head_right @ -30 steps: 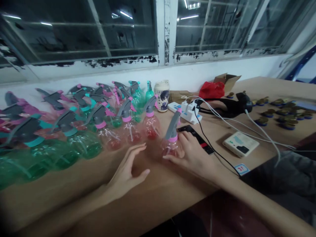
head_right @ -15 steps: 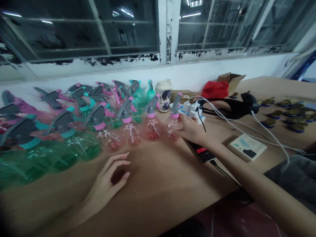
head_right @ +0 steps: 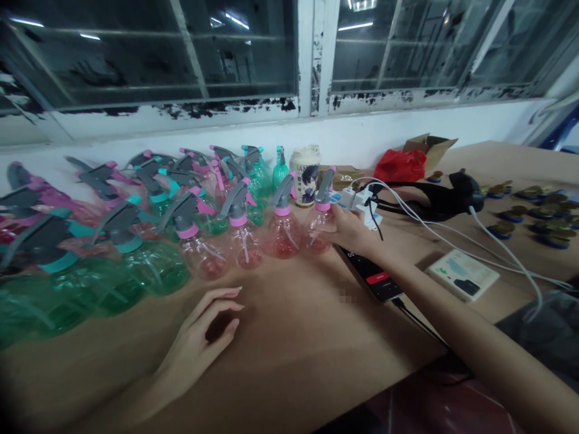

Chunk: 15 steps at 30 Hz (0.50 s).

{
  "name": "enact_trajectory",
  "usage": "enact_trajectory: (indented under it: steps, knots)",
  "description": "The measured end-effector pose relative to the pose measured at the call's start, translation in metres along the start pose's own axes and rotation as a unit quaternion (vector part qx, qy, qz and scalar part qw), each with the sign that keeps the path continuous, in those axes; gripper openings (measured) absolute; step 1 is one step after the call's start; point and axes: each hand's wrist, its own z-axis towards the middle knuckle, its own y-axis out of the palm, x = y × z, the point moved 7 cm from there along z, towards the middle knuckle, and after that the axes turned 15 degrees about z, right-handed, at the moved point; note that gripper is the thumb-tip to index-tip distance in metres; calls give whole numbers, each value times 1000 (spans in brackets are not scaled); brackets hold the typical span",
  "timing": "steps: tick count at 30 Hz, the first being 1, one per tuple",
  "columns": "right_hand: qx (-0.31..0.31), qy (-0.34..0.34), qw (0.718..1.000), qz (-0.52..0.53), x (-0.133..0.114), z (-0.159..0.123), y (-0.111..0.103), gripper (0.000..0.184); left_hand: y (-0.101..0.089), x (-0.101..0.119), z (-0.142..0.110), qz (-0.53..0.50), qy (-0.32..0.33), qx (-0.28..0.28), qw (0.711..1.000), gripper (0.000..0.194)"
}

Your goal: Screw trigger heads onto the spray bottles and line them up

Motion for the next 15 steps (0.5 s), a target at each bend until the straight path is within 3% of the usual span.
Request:
enact_trajectory:
  steps: [15]
  knots:
    - [10, -16, 1000, 12, 1, -1, 1, 59, -2, 1, -1, 0, 4, 3, 1000, 16]
